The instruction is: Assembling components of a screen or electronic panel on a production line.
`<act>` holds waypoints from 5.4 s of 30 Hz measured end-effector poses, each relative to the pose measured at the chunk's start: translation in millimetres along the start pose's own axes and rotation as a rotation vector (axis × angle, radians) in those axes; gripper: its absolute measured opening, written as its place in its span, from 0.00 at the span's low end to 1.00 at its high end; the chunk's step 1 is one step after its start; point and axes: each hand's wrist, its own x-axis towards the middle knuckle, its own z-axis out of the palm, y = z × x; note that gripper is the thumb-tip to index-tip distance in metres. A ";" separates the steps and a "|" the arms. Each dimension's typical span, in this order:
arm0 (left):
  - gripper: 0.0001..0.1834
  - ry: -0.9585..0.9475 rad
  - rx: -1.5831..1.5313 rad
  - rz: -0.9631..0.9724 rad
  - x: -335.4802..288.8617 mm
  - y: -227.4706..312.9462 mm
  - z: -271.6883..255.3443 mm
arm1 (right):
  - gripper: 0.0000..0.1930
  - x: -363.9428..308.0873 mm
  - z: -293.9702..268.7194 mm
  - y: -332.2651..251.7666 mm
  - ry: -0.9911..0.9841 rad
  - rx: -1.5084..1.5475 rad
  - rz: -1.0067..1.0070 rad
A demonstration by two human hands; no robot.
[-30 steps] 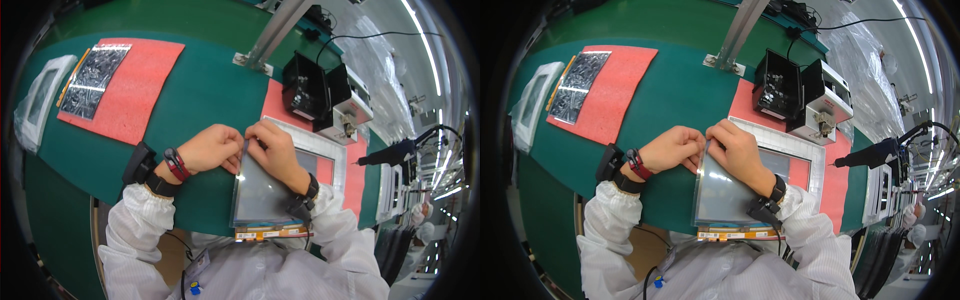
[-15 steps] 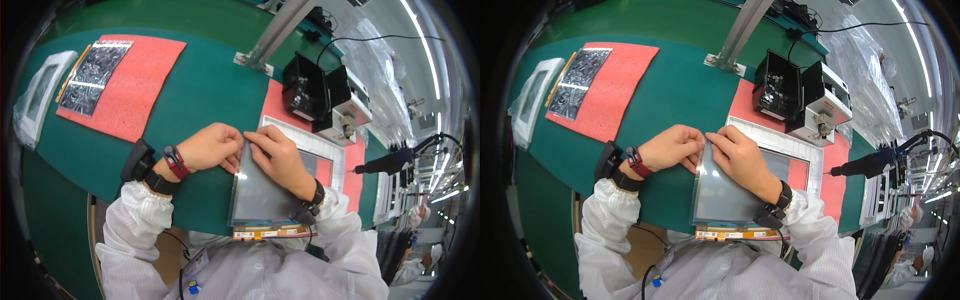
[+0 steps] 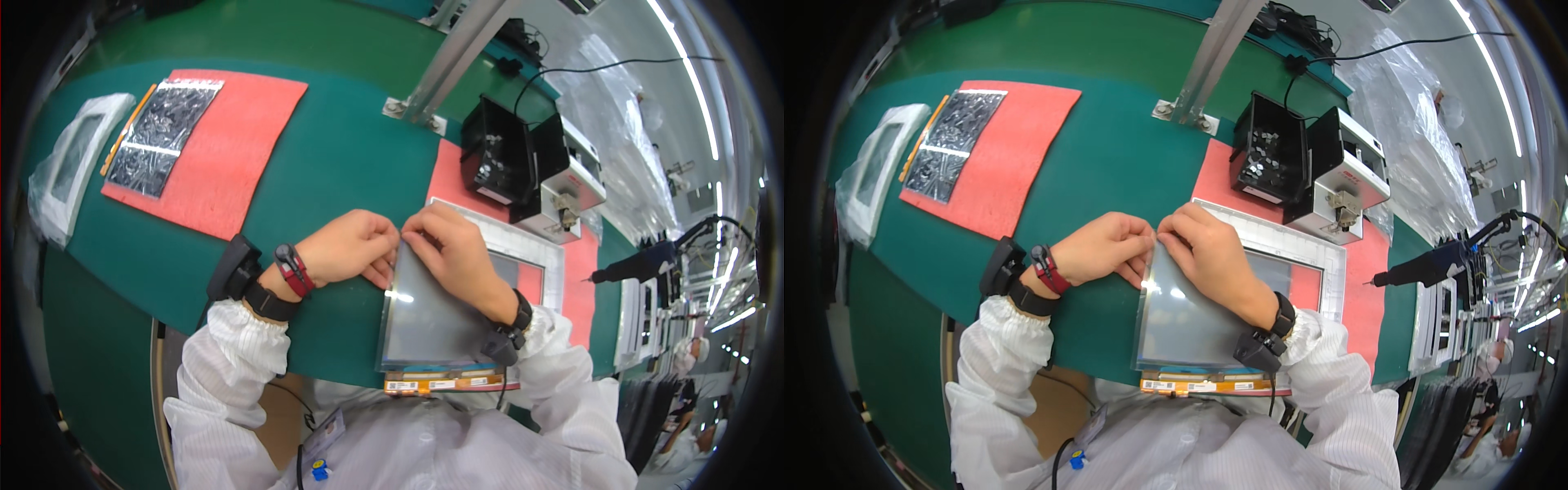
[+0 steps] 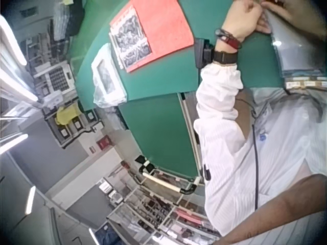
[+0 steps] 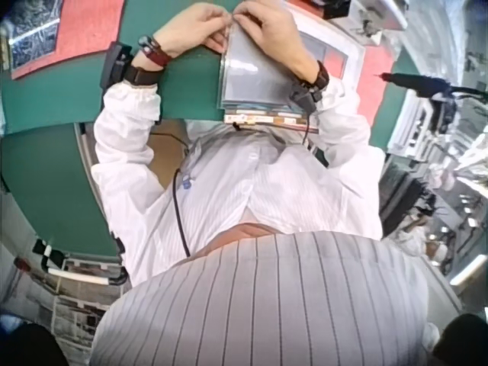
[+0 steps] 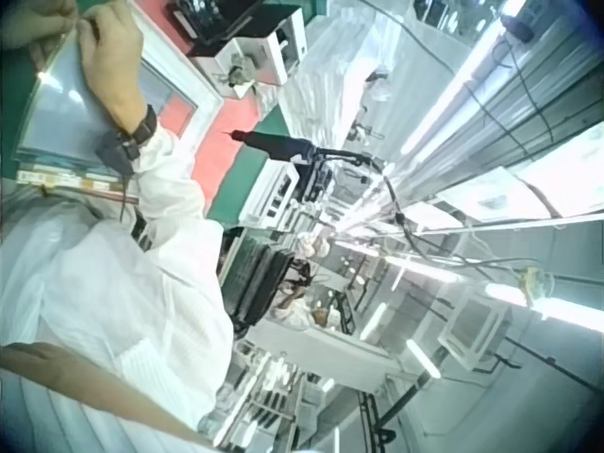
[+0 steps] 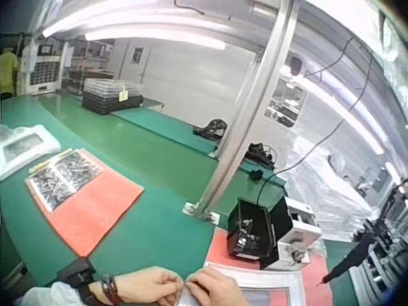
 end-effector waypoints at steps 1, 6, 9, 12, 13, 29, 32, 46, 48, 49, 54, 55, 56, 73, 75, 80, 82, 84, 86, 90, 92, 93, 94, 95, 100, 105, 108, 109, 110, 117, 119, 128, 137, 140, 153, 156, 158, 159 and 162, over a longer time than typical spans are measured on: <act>0.11 -0.004 0.007 0.004 -0.4 0.4 0.3 | 0.03 -2.0 -2.4 -1.2 0.008 -0.005 -0.001; 0.12 0.004 -0.003 -0.002 -2.2 0.6 1.8 | 0.03 -28.5 -23.9 -9.7 -0.021 0.042 -0.001; 0.11 0.016 0.002 -0.001 -2.2 -0.6 1.6 | 0.03 -51.2 -41.2 -12.1 -0.057 0.080 0.035; 0.12 0.020 0.005 0.030 -1.1 -2.7 -0.6 | 0.04 -77.2 -59.8 -12.4 -0.085 0.142 0.093; 0.12 0.012 0.012 0.019 -1.4 -2.4 -0.2 | 0.04 -85.8 -65.2 -11.6 -0.100 0.182 0.131; 0.11 0.080 0.043 -0.013 0.0 0.3 6.7 | 0.03 -215.0 -111.7 5.4 0.254 0.424 0.334; 0.11 0.087 0.092 -0.045 4.5 2.5 7.6 | 0.03 -234.5 -119.2 12.6 0.326 0.478 0.385; 0.11 0.072 0.104 -0.039 5.3 6.0 11.9 | 0.05 -273.7 -156.1 48.6 0.739 0.855 0.367; 0.11 0.088 0.105 -0.045 4.9 7.4 14.0 | 0.05 -275.4 -162.3 49.2 0.777 0.928 0.294; 0.11 0.108 0.126 -0.051 3.7 5.2 12.3 | 0.05 -276.0 -166.3 48.1 0.793 0.910 0.299; 0.10 0.110 0.119 -0.051 3.0 0.4 7.1 | 0.05 -279.4 -185.6 50.6 0.839 0.946 0.214; 0.10 0.123 0.107 -0.051 5.1 -0.1 6.4 | 0.06 -280.4 -190.1 51.5 0.845 0.942 0.175; 0.10 0.124 0.106 -0.050 8.0 -0.2 6.8 | 0.07 -283.1 -196.1 52.8 0.848 0.943 0.155; 0.19 0.312 0.249 0.443 -66.9 65.7 70.8 | 0.06 -167.3 -220.5 -85.6 0.618 0.532 -0.168; 0.33 0.162 0.318 0.539 -76.0 109.7 130.5 | 0.03 -136.6 -212.7 -102.6 0.593 0.432 -0.208; 0.40 0.172 0.411 0.654 -112.6 158.1 193.6 | 0.06 -57.6 -167.6 -114.9 0.780 0.012 -0.519; 0.30 0.414 0.975 0.650 -124.6 166.5 193.5 | 0.04 -37.8 -160.0 -120.5 0.855 -0.078 -0.632; 0.16 0.507 1.123 0.544 -119.5 179.1 196.0 | 0.06 -32.7 -164.7 -121.8 0.829 -0.090 -0.617; 0.07 0.605 1.374 0.731 -123.1 192.3 178.5 | 0.11 -29.0 -168.1 -135.5 0.773 0.012 -0.581; 0.10 0.873 1.151 0.628 -152.0 207.9 122.4 | 0.25 -42.0 -173.0 -139.2 0.628 0.262 -0.487; 0.10 0.975 0.997 0.583 -173.5 205.4 95.6 | 0.26 -61.3 -174.9 -122.8 0.622 0.355 -0.447; 0.10 1.013 0.870 0.569 -181.2 203.7 79.0 | 0.27 -79.4 -179.0 -112.1 0.589 0.342 -0.336; 0.11 1.045 0.742 0.547 -187.3 198.3 61.8 | 0.26 -94.8 -180.6 -93.3 0.561 0.332 -0.281; 0.11 1.049 0.742 0.548 -190.3 189.7 44.2 | 0.25 -111.8 -182.2 -72.3 0.505 0.374 -0.207; 0.11 1.145 0.093 0.650 -184.1 100.7 -45.7 | 0.18 -186.5 -177.5 4.2 0.410 0.458 0.102; 0.10 1.147 -0.281 0.677 -162.4 12.5 -85.4 | 0.15 -221.4 -158.2 59.2 0.435 0.493 0.259; 0.09 1.106 -0.422 0.664 -146.2 -16.2 -90.7 | 0.13 -232.4 -148.3 77.1 0.479 0.479 0.401; 0.09 1.089 -0.471 0.654 -144.2 -25.0 -91.4 | 0.13 -233.7 -145.3 80.0 0.481 0.512 0.414; 0.08 1.116 -0.497 0.642 -143.0 -33.9 -94.8 | 0.12 -234.4 -143.2 82.3 0.483 0.546 0.426; 0.08 1.205 -0.472 0.462 -130.9 -37.6 -80.2 | 0.12 -242.4 -135.3 89.6 0.519 0.588 0.444; 0.09 1.183 -0.448 0.436 -131.0 -39.6 -82.4 | 0.13 -243.6 -135.9 92.1 0.511 0.600 0.432; 0.15 1.244 -0.203 0.289 -126.9 -31.4 -83.5 | 0.12 -245.0 -133.7 92.1 0.523 0.616 0.435; 0.21 1.368 0.870 -0.158 -153.2 5.7 -58.2 | 0.10 -245.5 -134.3 90.3 0.542 0.629 0.502; 0.20 1.029 0.665 0.020 -138.2 13.5 -4.5 | 0.11 -246.6 -133.8 92.7 0.557 0.587 0.508; 0.25 0.425 0.090 -0.076 -82.3 -13.5 88.5 | 0.11 -222.3 -165.9 -36.6 0.270 0.188 0.296; 0.27 0.437 0.091 0.170 -87.9 6.3 110.6 | 0.12 -191.5 -166.7 -56.1 0.244 0.123 0.169; 0.37 0.357 0.119 0.267 -83.5 23.0 127.3 | 0.11 -169.7 -164.9 -63.4 0.260 0.067 0.081; 0.42 0.293 0.104 0.331 -80.1 27.1 133.2 | 0.10 -158.2 -162.9 -66.3 0.282 0.042 0.040; 0.49 0.282 0.120 0.459 -72.2 35.5 162.8 | 0.14 -128.9 -159.2 -78.6 0.278 -0.201 0.048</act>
